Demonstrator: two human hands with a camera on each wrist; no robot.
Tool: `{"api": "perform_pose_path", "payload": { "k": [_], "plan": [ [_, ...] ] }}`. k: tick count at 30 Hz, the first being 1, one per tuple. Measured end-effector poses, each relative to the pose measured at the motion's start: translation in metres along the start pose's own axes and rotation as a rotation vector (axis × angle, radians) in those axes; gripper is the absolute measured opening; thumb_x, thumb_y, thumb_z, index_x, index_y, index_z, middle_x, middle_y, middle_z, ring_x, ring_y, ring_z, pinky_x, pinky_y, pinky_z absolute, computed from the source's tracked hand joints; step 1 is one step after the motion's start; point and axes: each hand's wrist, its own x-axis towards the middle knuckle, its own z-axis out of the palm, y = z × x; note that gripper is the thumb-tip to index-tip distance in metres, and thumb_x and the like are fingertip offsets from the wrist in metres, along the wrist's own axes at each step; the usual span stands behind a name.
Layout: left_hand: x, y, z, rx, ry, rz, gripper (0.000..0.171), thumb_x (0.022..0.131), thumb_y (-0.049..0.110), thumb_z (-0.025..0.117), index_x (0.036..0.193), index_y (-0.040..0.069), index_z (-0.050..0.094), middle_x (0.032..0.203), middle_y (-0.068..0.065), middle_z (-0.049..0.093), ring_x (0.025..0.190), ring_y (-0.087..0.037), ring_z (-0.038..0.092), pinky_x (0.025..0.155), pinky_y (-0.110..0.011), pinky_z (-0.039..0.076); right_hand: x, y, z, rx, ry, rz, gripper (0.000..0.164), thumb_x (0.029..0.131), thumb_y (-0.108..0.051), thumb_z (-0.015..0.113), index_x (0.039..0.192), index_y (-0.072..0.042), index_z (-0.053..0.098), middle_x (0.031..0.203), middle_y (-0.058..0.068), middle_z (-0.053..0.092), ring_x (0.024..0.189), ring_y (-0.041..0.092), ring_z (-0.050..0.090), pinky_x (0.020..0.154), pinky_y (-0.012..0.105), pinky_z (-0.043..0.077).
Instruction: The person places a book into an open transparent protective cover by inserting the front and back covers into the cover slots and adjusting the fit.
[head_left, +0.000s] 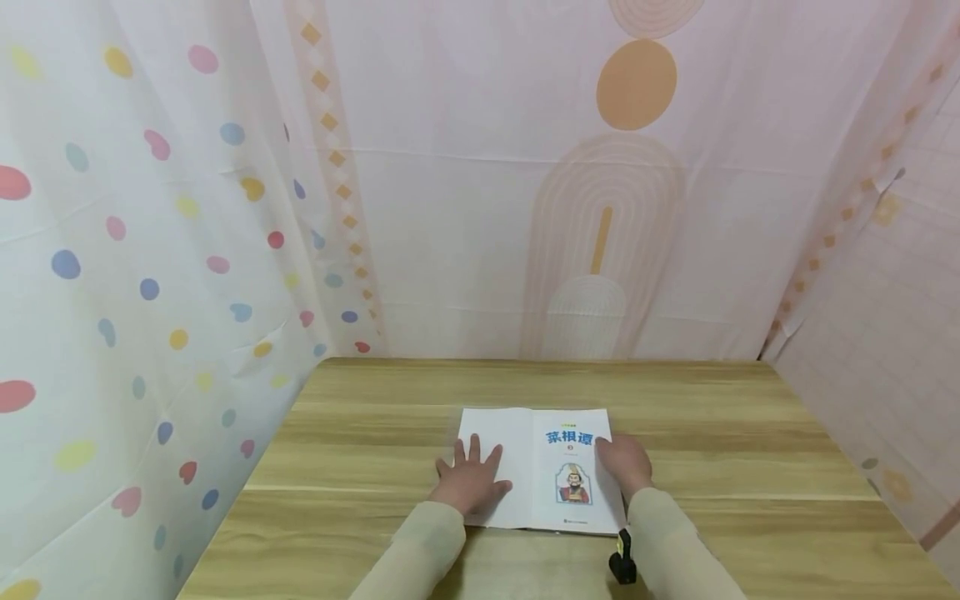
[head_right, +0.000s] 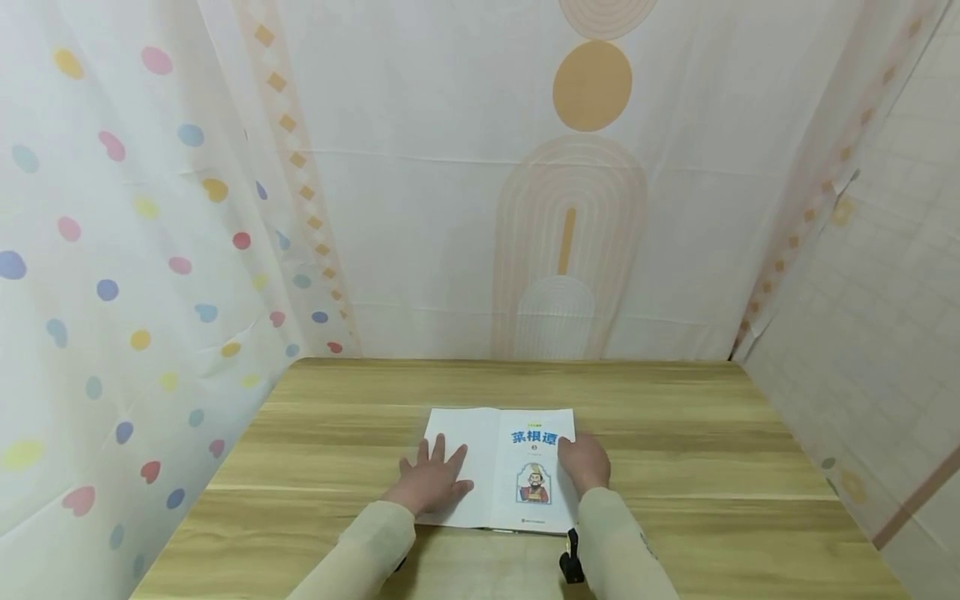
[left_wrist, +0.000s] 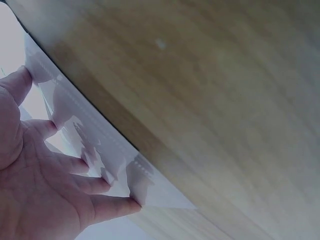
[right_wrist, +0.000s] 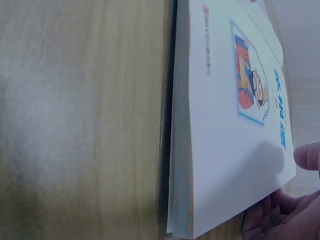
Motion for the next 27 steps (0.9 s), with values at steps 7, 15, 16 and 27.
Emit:
{"api": "perform_pose_path", "payload": {
  "k": [7,15,16,27],
  "plan": [
    [-0.0003,0.0005,-0.0010,-0.001,-0.008,-0.009,0.064,0.098,0.048,0.056,0.151,0.014,0.042,0.157,-0.028,0.024,0.142,-0.055,0.018,0.102,-0.077,0.021,-0.0043,-0.0028,-0.0004,0.022,0.015,0.010,0.051,0.100,-0.023,0.043,0.124,0.019,0.054,0.125,0.038,0.055,0.114,0.051,0.054,0.097,0.056,0.042],
    [-0.0012,0.0010,-0.0027,-0.001,-0.013,-0.015,0.063,0.098,0.047,0.056,0.151,0.014,0.042,0.157,-0.028,0.024,0.142,-0.055,0.018,0.102,-0.077,0.021,-0.0075,-0.0065,-0.0021,0.028,0.066,0.017,0.050,0.098,-0.024,0.043,0.117,0.019,0.059,0.119,0.037,0.059,0.105,0.047,0.059,0.092,0.055,0.045],
    [-0.0012,0.0009,-0.0027,0.000,-0.015,-0.015,0.063,0.098,0.047,0.056,0.151,0.014,0.043,0.157,-0.028,0.024,0.142,-0.055,0.018,0.102,-0.077,0.021,-0.0078,-0.0068,-0.0021,0.032,0.070,0.012,0.050,0.097,-0.024,0.043,0.116,0.019,0.059,0.117,0.037,0.060,0.104,0.047,0.059,0.091,0.054,0.046],
    [-0.0002,0.0021,-0.0019,-0.005,-0.018,-0.011,0.064,0.098,0.049,0.055,0.151,0.014,0.042,0.157,-0.028,0.023,0.142,-0.055,0.017,0.102,-0.077,0.021,-0.0101,-0.0015,0.0006,0.122,0.041,0.044,0.048,0.098,-0.022,0.041,0.121,0.018,0.056,0.118,0.035,0.059,0.108,0.047,0.056,0.092,0.056,0.045]
  ]
}}
